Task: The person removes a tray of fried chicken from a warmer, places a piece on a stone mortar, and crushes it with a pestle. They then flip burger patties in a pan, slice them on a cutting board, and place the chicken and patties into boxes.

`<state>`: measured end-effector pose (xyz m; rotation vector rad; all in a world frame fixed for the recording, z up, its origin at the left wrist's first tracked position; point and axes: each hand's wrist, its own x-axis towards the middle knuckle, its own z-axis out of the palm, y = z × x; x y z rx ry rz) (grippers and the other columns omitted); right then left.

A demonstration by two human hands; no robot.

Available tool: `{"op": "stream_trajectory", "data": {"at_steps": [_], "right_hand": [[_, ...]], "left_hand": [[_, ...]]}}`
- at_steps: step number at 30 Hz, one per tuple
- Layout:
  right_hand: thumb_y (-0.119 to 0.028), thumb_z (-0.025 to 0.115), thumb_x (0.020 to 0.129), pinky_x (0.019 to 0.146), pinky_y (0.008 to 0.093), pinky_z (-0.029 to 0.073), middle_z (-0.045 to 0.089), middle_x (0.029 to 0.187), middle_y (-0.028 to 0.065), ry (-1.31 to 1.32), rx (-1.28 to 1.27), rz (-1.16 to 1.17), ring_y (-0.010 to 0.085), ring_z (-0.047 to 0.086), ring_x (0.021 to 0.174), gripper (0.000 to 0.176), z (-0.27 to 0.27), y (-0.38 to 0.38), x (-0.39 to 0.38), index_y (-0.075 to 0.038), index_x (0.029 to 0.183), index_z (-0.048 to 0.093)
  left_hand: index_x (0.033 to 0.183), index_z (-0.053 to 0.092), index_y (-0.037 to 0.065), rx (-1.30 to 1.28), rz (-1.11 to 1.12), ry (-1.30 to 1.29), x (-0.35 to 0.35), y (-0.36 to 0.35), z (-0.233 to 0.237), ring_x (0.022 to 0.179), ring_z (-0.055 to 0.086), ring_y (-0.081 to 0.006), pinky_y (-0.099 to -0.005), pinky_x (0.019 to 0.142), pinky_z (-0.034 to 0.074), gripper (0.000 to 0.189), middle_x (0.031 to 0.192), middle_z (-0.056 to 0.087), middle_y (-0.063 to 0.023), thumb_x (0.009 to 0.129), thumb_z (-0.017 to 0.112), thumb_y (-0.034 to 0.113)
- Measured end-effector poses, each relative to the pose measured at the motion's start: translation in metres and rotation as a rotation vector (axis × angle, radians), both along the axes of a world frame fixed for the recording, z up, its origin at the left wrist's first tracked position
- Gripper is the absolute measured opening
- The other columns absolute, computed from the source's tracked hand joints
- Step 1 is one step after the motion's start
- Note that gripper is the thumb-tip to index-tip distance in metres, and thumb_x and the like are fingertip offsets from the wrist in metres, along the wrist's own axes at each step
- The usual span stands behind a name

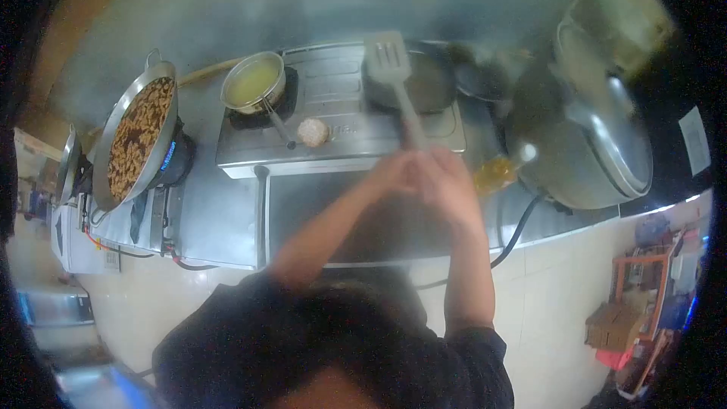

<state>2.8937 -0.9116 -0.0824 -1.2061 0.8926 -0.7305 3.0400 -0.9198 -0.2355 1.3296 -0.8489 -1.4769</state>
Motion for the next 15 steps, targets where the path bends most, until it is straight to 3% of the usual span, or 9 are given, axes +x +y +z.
{"op": "stream_trajectory", "data": {"at_steps": [1,3,5,8,12,15], "right_hand": [[-0.022,0.053,0.097,0.040,0.0230,0.033,0.044,0.053,-0.0021,0.017,0.022,-0.020,0.0069,0.039,0.042,0.026,-0.005,0.003,0.011,0.002,0.102,0.060],[-0.021,0.053,0.097,0.040,0.0233,0.033,0.043,0.053,-0.0022,0.051,0.052,-0.057,0.0066,0.039,0.042,0.025,-0.020,0.006,0.036,0.002,0.102,0.061],[-0.022,0.055,0.096,0.039,0.0243,0.033,0.043,0.053,-0.0023,0.087,0.016,-0.066,0.0074,0.039,0.042,0.022,-0.050,0.004,0.063,-0.001,0.093,0.060],[-0.024,0.056,0.095,0.038,0.0250,0.033,0.044,0.053,-0.0017,0.190,-0.089,-0.032,0.0085,0.041,0.042,0.023,-0.090,-0.007,0.107,-0.003,0.086,0.058],[-0.026,0.056,0.094,0.037,0.0265,0.034,0.046,0.053,0.0003,0.307,-0.219,0.006,0.0099,0.044,0.042,0.027,-0.147,-0.024,0.153,-0.002,0.082,0.056],[-0.029,0.058,0.093,0.037,0.0273,0.036,0.048,0.055,0.0020,0.353,-0.188,0.006,0.0101,0.046,0.043,0.031,-0.151,-0.029,0.168,0.000,0.082,0.056]], "left_hand": [[0.097,0.059,-0.003,0.060,-0.029,0.007,0.019,0.012,0.008,0.072,0.067,-0.0273,-0.0421,0.060,0.056,0.034,0.094,0.066,-0.0193,0.085,0.064,0.028],[0.110,0.056,-0.004,-0.255,0.002,-0.882,0.066,0.059,0.031,0.097,0.062,-0.0359,-0.0525,0.082,0.051,0.044,0.112,0.062,-0.0214,0.081,0.068,0.026],[0.120,0.053,-0.001,-0.408,0.209,-1.217,0.117,0.073,0.007,0.115,0.051,-0.0404,-0.0533,0.098,0.041,0.058,0.126,0.055,-0.0212,0.074,0.074,0.027],[0.120,0.053,0.002,-0.367,0.370,-1.513,0.149,0.072,0.024,0.120,0.044,-0.0401,-0.0496,0.103,0.035,0.062,0.128,0.052,-0.0198,0.068,0.079,0.026],[0.116,0.053,0.006,-0.430,0.348,-1.362,0.180,0.045,-0.008,0.116,0.046,-0.0396,-0.0468,0.100,0.038,0.062,0.123,0.053,-0.0188,0.064,0.080,0.025],[0.115,0.053,0.007,-0.414,0.285,-1.252,0.193,0.033,-0.011,0.113,0.048,-0.0401,-0.0467,0.098,0.039,0.065,0.117,0.056,-0.0194,0.059,0.082,0.025]]}}
